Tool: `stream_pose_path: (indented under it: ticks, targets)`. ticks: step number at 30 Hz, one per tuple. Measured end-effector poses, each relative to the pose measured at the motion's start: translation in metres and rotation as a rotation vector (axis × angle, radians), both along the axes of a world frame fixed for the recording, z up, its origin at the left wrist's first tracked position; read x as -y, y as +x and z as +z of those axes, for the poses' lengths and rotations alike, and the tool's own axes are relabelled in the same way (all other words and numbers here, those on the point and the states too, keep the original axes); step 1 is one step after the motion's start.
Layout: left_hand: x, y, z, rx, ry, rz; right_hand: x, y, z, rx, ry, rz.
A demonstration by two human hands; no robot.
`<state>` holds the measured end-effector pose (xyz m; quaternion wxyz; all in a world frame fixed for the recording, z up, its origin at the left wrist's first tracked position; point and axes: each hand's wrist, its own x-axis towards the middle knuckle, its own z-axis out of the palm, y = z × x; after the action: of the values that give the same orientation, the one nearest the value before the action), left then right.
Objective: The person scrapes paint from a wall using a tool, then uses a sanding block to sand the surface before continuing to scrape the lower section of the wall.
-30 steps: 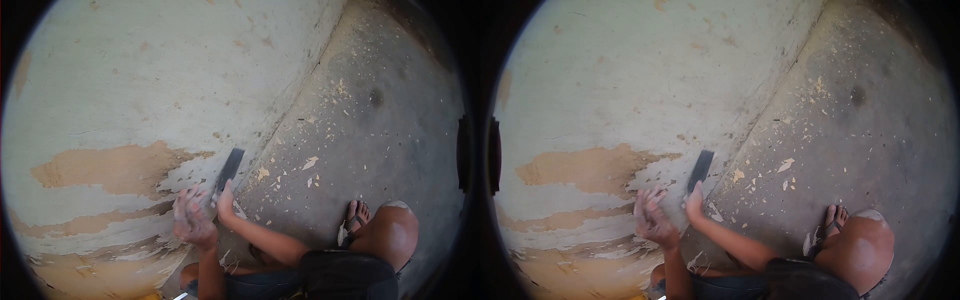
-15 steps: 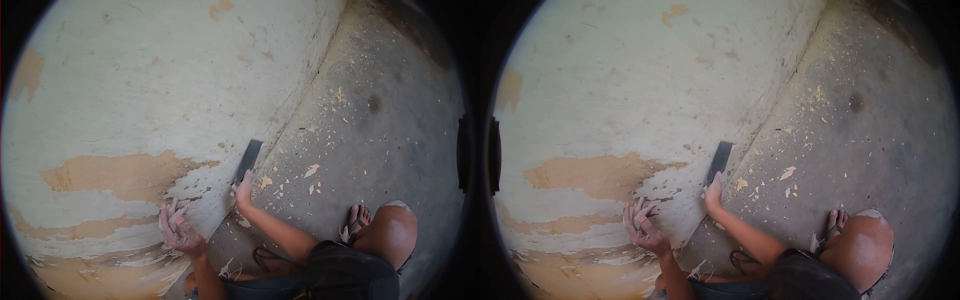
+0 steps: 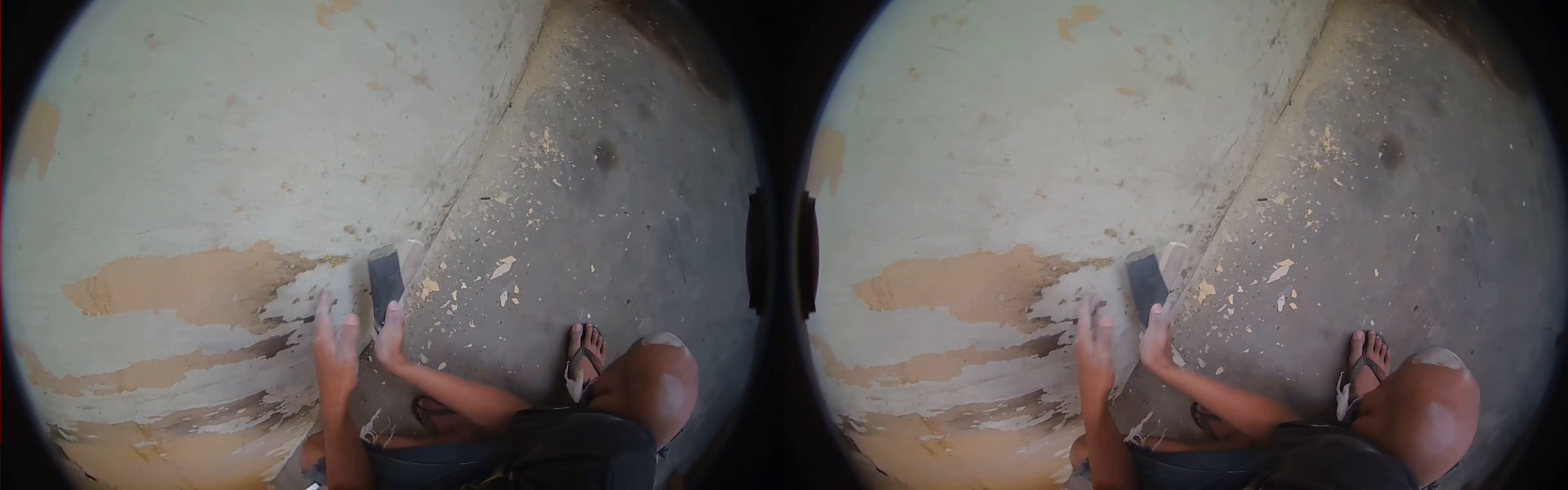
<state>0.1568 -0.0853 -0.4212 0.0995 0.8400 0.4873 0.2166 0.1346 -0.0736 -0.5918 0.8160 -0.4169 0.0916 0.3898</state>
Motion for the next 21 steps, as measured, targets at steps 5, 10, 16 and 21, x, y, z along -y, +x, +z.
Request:
stream_pose_path:
  ticks: [5, 10, 16, 21]
  targets:
    - [0.005, 0.032, 0.012, 0.341, -0.400, 0.088, 0.031, 0.053, 0.067, 0.589, 0.194, 0.281]
    - [0.004, 0.038, 0.026, 0.481, -0.186, 0.125, 0.019, 0.118, 0.081, 0.910, 0.358, 0.301]
    - [-0.011, 0.031, 0.023, 0.571, -0.157, 0.186, 0.017, 0.152, 0.113, 0.433, 0.186, 0.404]
    - [-0.022, 0.017, 0.033, 0.452, -0.119, 0.167, 0.015, 0.146, 0.119, 0.469, 0.321, 0.538]
